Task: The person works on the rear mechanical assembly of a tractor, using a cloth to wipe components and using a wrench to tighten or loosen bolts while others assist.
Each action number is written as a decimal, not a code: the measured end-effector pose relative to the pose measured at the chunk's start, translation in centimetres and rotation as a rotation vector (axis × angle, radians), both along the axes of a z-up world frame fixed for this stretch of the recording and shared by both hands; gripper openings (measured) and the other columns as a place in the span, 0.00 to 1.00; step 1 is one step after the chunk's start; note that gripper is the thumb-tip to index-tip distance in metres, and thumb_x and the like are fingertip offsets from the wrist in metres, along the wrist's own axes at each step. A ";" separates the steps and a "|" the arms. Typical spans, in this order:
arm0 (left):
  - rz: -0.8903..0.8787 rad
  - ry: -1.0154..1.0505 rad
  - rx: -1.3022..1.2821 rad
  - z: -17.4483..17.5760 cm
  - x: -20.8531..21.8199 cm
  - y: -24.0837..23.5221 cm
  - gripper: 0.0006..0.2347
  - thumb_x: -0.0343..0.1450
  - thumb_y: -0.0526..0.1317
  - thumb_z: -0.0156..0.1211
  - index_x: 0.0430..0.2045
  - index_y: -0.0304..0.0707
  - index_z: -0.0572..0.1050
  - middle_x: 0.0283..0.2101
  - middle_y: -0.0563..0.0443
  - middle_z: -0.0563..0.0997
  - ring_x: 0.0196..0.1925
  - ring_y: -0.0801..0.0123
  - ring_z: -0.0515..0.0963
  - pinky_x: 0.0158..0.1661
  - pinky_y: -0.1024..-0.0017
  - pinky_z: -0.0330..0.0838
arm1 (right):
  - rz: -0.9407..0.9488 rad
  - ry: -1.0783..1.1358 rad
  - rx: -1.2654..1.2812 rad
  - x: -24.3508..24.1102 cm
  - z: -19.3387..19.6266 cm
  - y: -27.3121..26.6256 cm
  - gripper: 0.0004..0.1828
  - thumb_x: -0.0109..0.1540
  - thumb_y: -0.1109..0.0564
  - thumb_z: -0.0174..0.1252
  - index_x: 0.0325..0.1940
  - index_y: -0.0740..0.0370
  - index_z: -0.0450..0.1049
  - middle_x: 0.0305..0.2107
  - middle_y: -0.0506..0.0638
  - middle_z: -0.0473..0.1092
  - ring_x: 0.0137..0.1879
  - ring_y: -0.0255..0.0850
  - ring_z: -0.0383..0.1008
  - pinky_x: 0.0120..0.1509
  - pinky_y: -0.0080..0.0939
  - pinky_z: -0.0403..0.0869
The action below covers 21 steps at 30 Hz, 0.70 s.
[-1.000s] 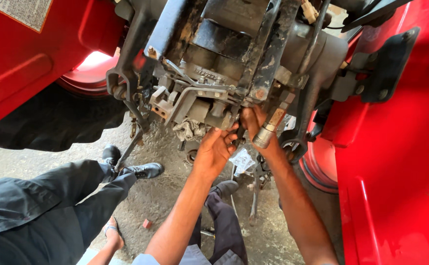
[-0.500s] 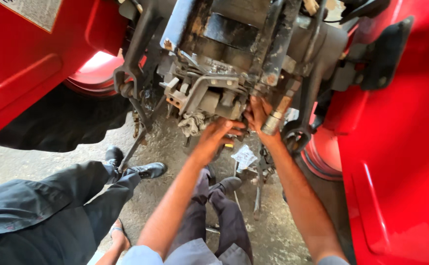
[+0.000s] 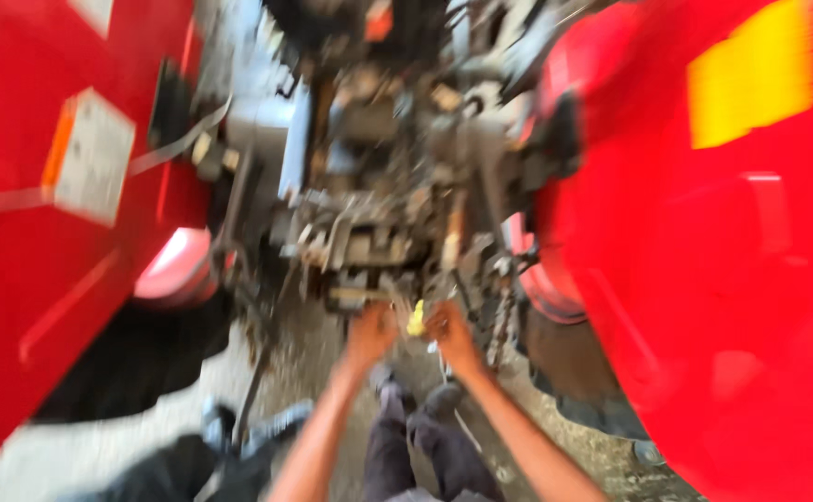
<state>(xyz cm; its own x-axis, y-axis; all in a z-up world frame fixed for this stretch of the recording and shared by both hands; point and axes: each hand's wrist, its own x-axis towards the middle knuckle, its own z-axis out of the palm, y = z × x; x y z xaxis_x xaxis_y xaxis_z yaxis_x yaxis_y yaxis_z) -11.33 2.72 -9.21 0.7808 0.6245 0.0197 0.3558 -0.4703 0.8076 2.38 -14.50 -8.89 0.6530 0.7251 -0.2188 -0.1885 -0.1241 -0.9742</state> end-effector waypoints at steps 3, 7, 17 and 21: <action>-0.162 -0.331 -0.111 8.6 0.4 -6.8 0.25 0.68 0.39 0.64 0.59 0.28 0.65 0.64 0.28 0.68 0.65 0.42 0.68 0.61 0.56 0.61 | -0.023 -0.295 -0.217 -3.0 5.7 -0.5 0.34 0.59 0.64 0.59 0.69 0.61 0.59 0.53 0.59 0.69 0.58 0.50 0.71 0.56 0.47 0.72; 0.082 -0.312 -0.360 21.1 1.2 -10.1 0.19 0.72 0.42 0.58 0.54 0.29 0.70 0.50 0.37 0.81 0.53 0.53 0.81 0.54 0.67 0.71 | -0.141 -0.365 -0.052 -5.0 17.4 -1.6 0.34 0.66 0.62 0.51 0.77 0.59 0.56 0.68 0.61 0.65 0.74 0.52 0.67 0.75 0.46 0.66; 0.110 -0.551 -1.518 35.2 7.2 -6.4 0.23 0.77 0.56 0.48 0.53 0.33 0.74 0.47 0.45 0.81 0.45 0.60 0.79 0.48 0.64 0.72 | -0.010 -0.516 0.072 -1.7 38.1 -2.3 0.35 0.71 0.44 0.50 0.79 0.60 0.56 0.75 0.60 0.54 0.82 0.51 0.50 0.81 0.47 0.51; -0.114 -0.607 -0.747 38.3 8.1 -12.2 0.25 0.77 0.47 0.48 0.69 0.34 0.60 0.69 0.43 0.64 0.69 0.62 0.60 0.65 0.61 0.52 | -0.191 0.012 0.495 2.8 42.0 -0.1 0.44 0.69 0.33 0.43 0.80 0.64 0.48 0.74 0.58 0.54 0.80 0.50 0.51 0.80 0.52 0.53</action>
